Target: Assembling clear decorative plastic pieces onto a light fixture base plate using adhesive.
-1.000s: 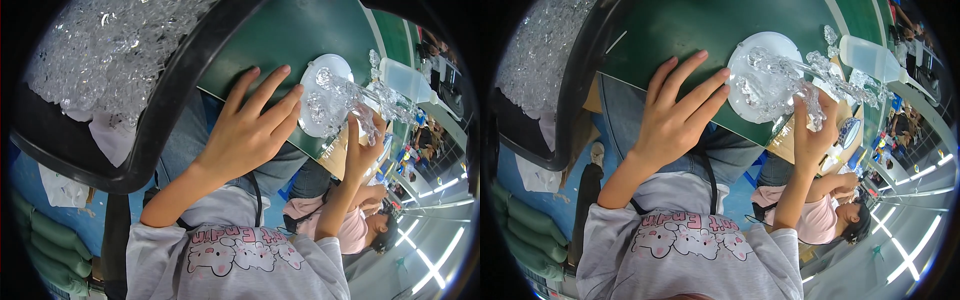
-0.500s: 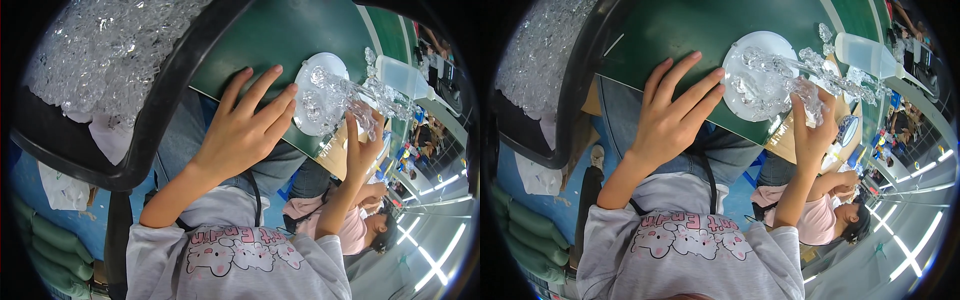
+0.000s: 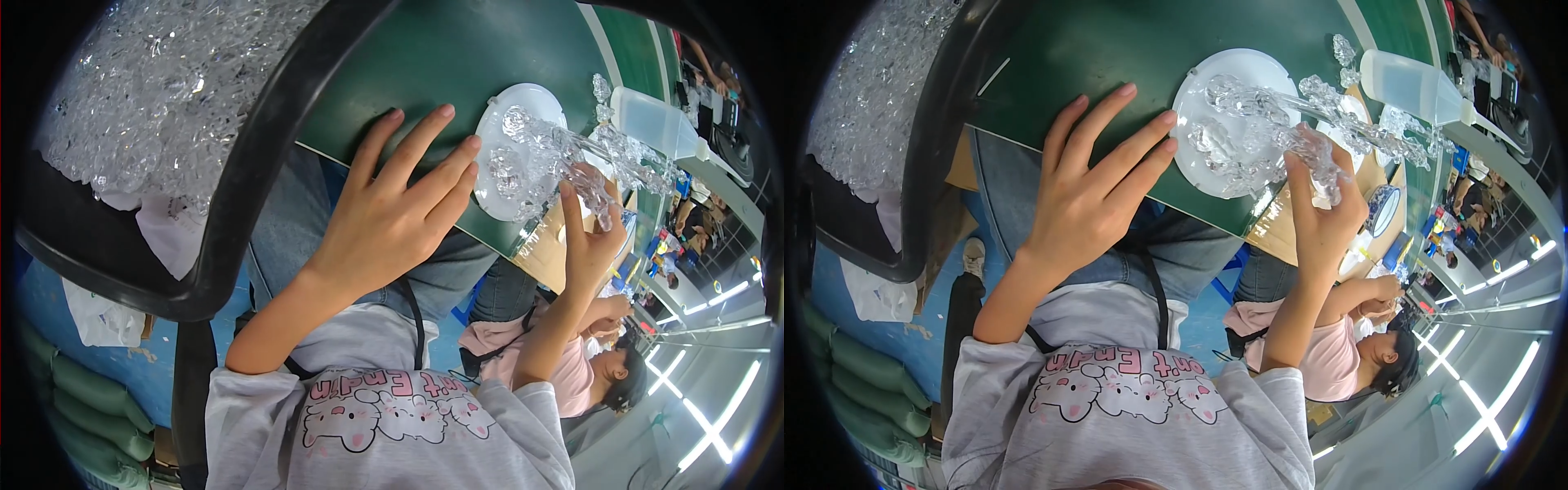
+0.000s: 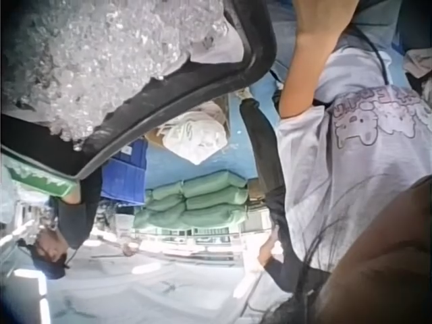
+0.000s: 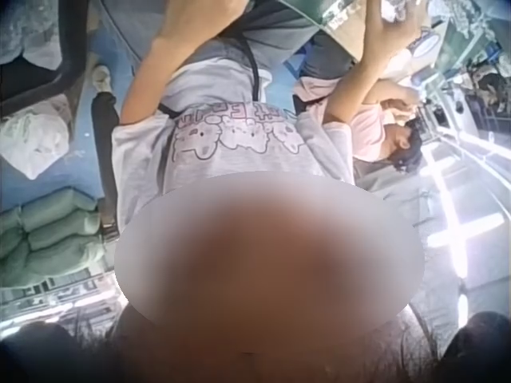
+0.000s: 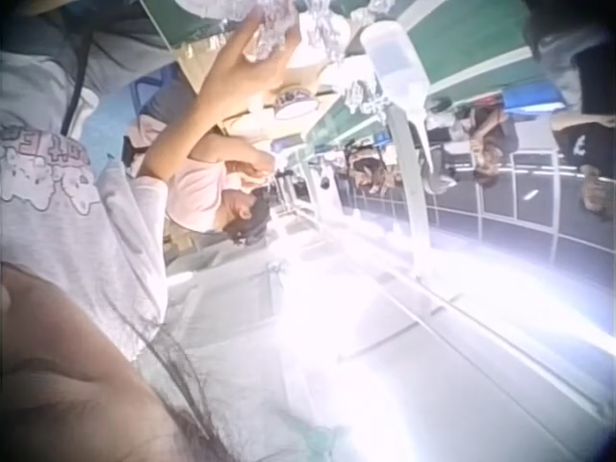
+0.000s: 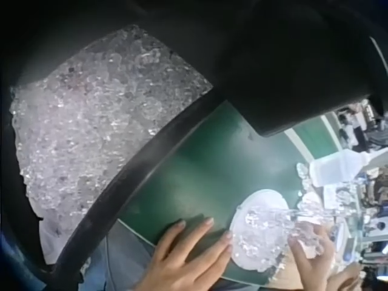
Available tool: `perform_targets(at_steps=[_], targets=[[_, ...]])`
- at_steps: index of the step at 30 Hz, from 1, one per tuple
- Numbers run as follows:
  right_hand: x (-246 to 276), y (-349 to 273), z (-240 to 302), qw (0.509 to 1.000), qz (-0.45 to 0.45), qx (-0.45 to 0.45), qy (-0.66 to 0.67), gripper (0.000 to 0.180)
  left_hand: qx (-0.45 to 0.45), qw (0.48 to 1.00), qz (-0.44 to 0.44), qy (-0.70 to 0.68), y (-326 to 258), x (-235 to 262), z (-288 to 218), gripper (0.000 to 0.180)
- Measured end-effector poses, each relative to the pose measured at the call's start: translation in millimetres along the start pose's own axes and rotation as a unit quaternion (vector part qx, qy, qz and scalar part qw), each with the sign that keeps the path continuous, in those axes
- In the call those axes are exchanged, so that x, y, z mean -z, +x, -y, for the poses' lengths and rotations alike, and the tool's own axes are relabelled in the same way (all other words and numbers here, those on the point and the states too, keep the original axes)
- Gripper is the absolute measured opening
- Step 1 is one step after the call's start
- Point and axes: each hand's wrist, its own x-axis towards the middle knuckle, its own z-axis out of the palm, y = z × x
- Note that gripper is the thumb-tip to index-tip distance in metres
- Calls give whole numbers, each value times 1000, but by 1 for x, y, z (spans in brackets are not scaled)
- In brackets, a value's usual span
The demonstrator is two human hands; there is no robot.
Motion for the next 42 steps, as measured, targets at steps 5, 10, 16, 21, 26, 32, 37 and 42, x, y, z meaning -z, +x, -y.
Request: perform_targets(at_steps=[5,10,16,21,26,32,37,42], targets=[[3,4,3,999,22,-40,-8,24,2,1000,3,1,0,0,0,21],[-4,-5,-30,974,-29,-83,208,38,3,1000,12,-2,1,2,0,22],[-6,-11,-37,954,-33,-130,267,43,1,1000,9,-3,-2,5,4,23],[-4,-7,-38,956,-26,-131,261,45,4,1000,4,-5,-1,3,4,22],[-1,-7,-42,969,-7,-89,232,45,3,1000,7,-6,0,2,4,22],[1,-2,-26,999,1,40,27,32,7,1000,11,-9,-1,3,3,22],[-1,-3,-20,999,-7,27,35,30,1,1000,17,-5,0,5,3,22],[-5,4,-26,991,-14,9,131,30,-5,1000,4,-1,0,3,2,22]])
